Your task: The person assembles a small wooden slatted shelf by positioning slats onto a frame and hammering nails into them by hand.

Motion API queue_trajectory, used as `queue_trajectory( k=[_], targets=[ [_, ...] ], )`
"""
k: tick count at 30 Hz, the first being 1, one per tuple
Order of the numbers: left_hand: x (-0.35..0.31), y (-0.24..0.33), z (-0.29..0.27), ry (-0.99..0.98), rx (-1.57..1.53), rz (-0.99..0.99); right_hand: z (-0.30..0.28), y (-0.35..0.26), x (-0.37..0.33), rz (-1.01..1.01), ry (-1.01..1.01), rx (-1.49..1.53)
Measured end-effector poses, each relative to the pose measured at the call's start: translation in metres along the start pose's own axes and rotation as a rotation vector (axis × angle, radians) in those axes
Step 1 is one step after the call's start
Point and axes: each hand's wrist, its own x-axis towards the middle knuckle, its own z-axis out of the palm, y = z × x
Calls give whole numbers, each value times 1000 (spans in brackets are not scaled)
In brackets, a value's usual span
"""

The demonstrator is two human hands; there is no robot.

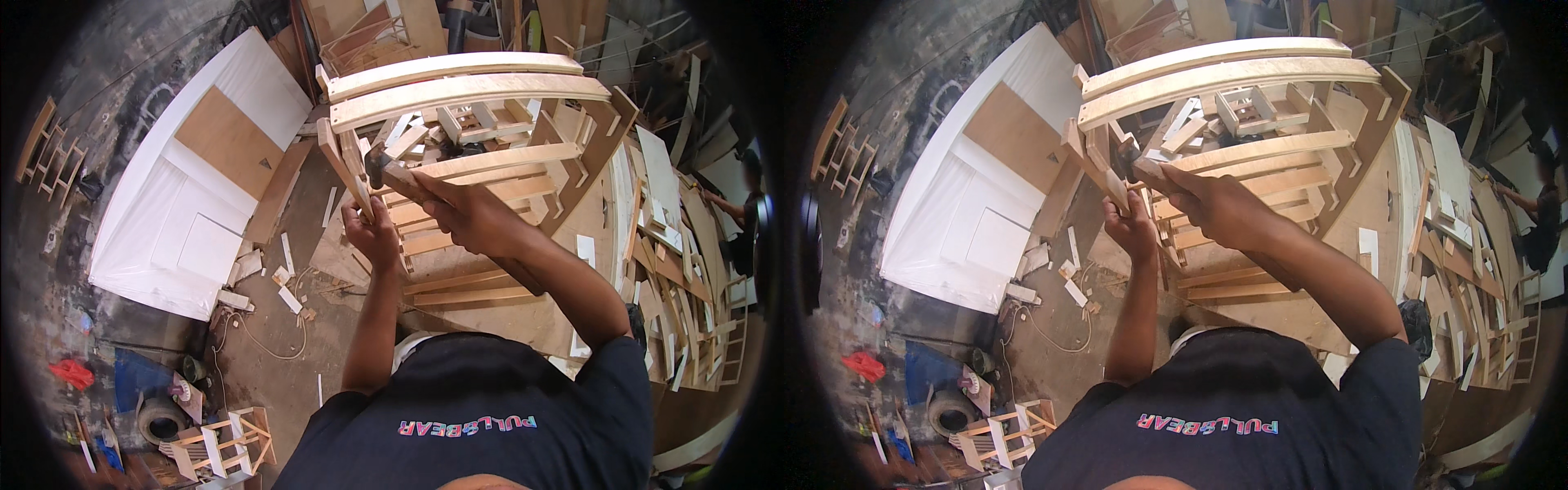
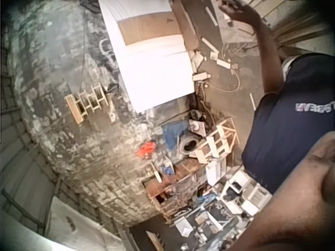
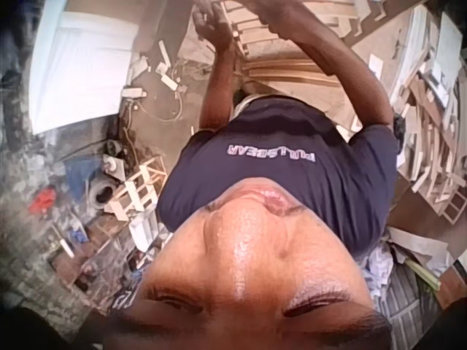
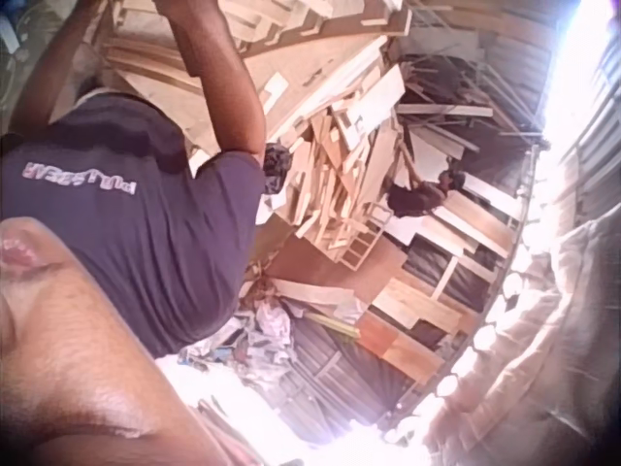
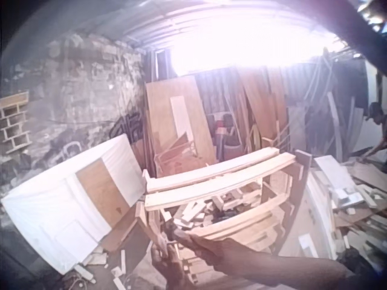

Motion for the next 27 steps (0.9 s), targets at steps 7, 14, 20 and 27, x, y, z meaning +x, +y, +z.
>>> queue_trajectory(
  k=[7,14,20,27],
  targets=[
    [3,27,7,-5,-106,-112,-3,5,0,0,41,-63],
    [6,8,1,-60,-63,-59,-1,-4,-5,146,-14,-54],
    [8,-3,-8,-182,-34,-120,5,15,-27,129,118,200],
    [6,5,0,-191,7,-47,32,49,-39,49,165,284]
  ],
)
